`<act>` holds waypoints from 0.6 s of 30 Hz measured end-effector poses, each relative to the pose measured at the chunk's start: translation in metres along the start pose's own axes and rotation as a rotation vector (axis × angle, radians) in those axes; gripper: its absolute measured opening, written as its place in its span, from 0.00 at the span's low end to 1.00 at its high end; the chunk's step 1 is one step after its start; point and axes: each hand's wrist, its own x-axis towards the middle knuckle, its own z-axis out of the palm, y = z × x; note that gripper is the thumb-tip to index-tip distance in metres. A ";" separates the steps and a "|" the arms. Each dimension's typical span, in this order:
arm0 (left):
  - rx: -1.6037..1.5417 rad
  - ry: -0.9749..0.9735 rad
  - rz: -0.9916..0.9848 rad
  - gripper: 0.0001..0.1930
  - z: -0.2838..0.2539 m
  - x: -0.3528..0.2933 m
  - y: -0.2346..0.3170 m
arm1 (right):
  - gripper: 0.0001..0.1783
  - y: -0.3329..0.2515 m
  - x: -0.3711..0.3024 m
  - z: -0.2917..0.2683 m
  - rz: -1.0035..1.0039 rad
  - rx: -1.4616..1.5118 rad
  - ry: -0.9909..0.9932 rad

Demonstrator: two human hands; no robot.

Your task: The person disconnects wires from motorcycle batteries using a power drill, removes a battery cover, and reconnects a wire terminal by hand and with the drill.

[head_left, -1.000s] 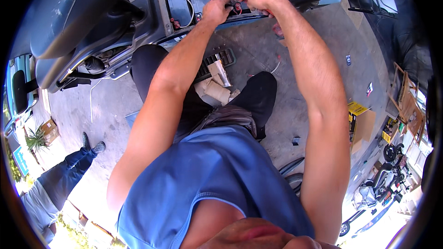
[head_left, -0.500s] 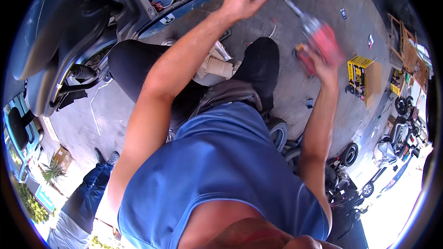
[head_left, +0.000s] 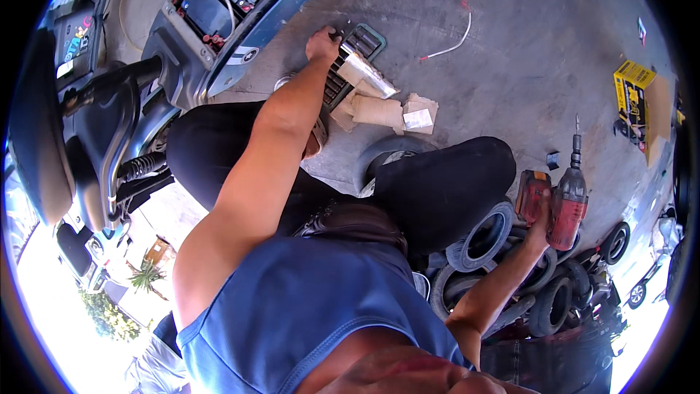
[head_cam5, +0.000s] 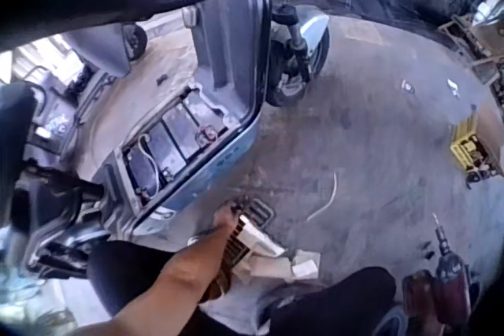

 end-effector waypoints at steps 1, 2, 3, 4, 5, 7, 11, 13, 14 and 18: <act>0.049 -0.032 0.005 0.18 0.002 0.004 0.001 | 0.18 -0.002 -0.005 0.000 0.037 0.017 -0.017; 0.089 -0.072 0.009 0.19 0.003 0.007 0.002 | 0.17 -0.005 -0.008 0.000 0.060 0.037 -0.026; 0.133 -0.071 0.015 0.19 0.004 0.009 0.003 | 0.17 -0.006 -0.010 0.004 0.140 0.141 -0.032; 0.161 -0.093 0.037 0.18 0.004 0.011 0.005 | 0.17 -0.007 -0.011 0.006 0.176 0.139 -0.022; 0.194 -0.078 0.059 0.17 0.003 0.011 0.005 | 0.17 -0.006 -0.011 0.010 0.211 0.140 -0.025; 0.143 -0.040 0.092 0.10 -0.002 0.009 0.007 | 0.17 -0.002 -0.007 0.020 0.210 0.110 0.004; -0.016 0.327 0.003 0.11 -0.016 -0.006 0.036 | 0.21 0.011 0.011 0.048 -0.036 -0.094 0.057; -0.129 0.322 0.237 0.11 -0.007 -0.024 0.073 | 0.23 0.012 0.017 0.063 -0.110 -0.212 0.077; -0.191 0.345 0.373 0.11 0.001 -0.035 0.093 | 0.21 0.010 0.021 0.071 -0.248 -0.293 0.074; 0.042 -0.098 0.555 0.13 0.038 -0.078 0.157 | 0.16 -0.009 0.026 0.099 -0.534 -0.452 0.053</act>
